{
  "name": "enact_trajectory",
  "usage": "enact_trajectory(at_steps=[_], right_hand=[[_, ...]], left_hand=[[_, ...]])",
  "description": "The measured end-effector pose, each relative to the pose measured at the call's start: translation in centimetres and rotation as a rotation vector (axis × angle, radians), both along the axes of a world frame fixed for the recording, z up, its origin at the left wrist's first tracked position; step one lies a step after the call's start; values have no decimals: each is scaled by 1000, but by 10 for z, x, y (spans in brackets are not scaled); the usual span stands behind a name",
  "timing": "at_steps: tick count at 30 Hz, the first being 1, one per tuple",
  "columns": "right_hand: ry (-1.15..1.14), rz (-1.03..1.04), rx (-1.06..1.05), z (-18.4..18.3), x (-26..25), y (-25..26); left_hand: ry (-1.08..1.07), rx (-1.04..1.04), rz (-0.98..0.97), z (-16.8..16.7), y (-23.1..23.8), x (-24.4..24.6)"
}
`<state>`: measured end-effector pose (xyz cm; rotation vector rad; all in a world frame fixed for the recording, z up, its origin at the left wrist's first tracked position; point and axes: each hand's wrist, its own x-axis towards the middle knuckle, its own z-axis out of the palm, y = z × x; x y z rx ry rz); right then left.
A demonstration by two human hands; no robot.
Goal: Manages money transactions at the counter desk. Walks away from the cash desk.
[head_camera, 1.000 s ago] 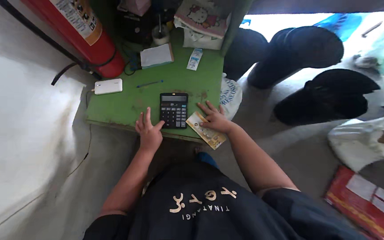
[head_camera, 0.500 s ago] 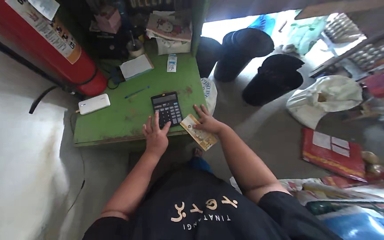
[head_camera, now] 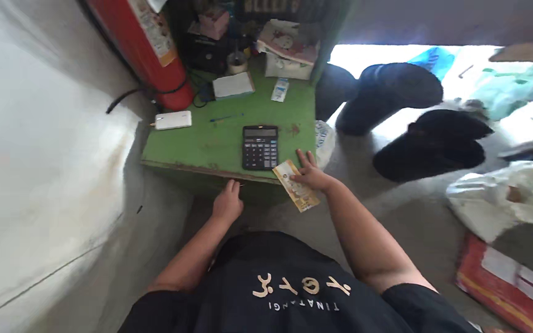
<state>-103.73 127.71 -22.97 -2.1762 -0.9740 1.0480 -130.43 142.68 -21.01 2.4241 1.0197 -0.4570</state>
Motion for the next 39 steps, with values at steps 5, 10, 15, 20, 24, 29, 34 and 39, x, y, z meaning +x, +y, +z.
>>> enact_trajectory(at_steps=[5, 10, 15, 20, 24, 29, 34, 39], right_hand=[[45, -113, 32, 4, -7, -1], [59, -150, 16, 7, -10, -1], [105, -174, 17, 10, -6, 0], [54, -167, 38, 5, -9, -3], [24, -152, 41, 2, -13, -4], [-75, -156, 67, 11, -47, -18], [-141, -68, 346, 15, -127, -8], [120, 56, 412, 11, -190, 39]], left_hand=[[25, -47, 30, -5, 6, 20], [-5, -6, 28, -23, 3, 19], [64, -53, 20, -5, -18, -5], [204, -155, -55, 13, -39, -47], [201, -245, -163, 26, -51, -79], [-193, -373, -120, 54, -35, -103], [-376, -554, 195, 40, -14, -100], [-541, -703, 508, 19, -7, -92]])
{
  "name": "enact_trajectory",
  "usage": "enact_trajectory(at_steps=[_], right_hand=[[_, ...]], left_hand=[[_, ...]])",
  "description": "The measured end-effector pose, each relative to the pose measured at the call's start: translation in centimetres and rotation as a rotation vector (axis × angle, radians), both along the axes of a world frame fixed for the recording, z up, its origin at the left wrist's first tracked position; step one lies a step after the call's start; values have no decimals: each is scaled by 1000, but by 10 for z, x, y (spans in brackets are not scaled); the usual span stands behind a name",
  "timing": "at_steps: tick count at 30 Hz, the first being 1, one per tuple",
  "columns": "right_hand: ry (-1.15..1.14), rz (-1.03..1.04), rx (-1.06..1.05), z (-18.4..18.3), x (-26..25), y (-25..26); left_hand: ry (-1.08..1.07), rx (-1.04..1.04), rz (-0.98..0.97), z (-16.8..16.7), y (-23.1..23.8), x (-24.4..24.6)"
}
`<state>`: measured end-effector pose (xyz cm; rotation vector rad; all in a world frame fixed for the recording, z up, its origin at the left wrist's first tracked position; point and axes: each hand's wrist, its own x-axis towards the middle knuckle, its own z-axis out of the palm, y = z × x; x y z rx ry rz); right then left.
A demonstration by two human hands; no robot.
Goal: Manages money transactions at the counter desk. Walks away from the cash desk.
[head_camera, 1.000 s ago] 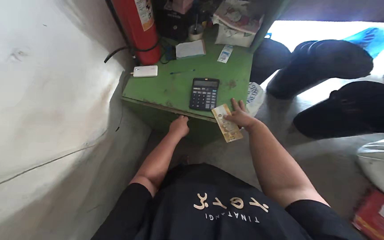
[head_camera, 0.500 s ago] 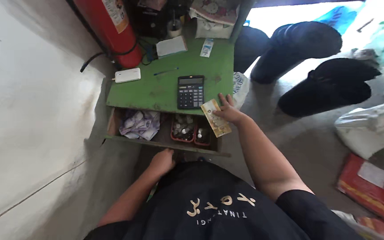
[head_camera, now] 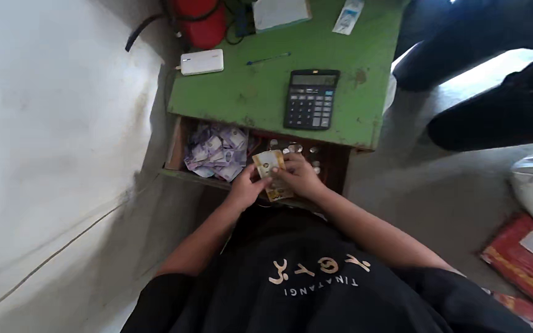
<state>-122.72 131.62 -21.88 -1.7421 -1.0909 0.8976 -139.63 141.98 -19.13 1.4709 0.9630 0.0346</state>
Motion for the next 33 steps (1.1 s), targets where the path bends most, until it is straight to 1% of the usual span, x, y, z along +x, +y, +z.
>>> enact_trajectory(at_steps=[2, 4, 6, 8, 10, 12, 14, 16, 17, 20, 21, 23, 26, 29, 30, 33], right_hand=[[80, 56, -33, -9, -11, 17], [109, 140, -184, -20, -9, 32], [-57, 264, -375, -39, -2, 48], [-263, 420, -540, -61, 0, 63], [-407, 534, -621, -74, -8, 75], [-533, 598, -634, -82, -20, 84], [-666, 612, -589, -91, -27, 89], [-788, 625, -572, -102, -28, 95], [-829, 625, -588, -105, -28, 99], [-931, 608, -722, -111, -32, 116], [-972, 603, -769, -114, -36, 121], [-1022, 585, -859, -116, -50, 130], [-838, 478, -1002, -123, -68, 150], [-665, 351, -951, -133, -66, 150], [-661, 332, -924, -134, -64, 148], [-770, 283, -831, -137, -62, 142]], left_hand=[[8, -21, 98, -5, 17, -4], [-15, 27, 158, -12, 45, -17], [-16, 127, 239, -19, 82, -33], [45, 205, 305, -19, 117, -52], [97, 258, 357, -15, 143, -69], [129, 303, 396, -11, 156, -80], [200, 393, 404, -16, 162, -88], [273, 552, 398, -29, 160, -93], [275, 645, 403, -39, 157, -95], [157, 948, 423, -65, 146, -100], [127, 1005, 414, -69, 144, -101], [126, 1036, 403, -73, 141, -104], [143, 1025, 379, -73, 139, -104], [159, 1074, 318, -72, 138, -104], [152, 1101, 310, -73, 138, -104], [117, 1161, 313, -78, 138, -104]])
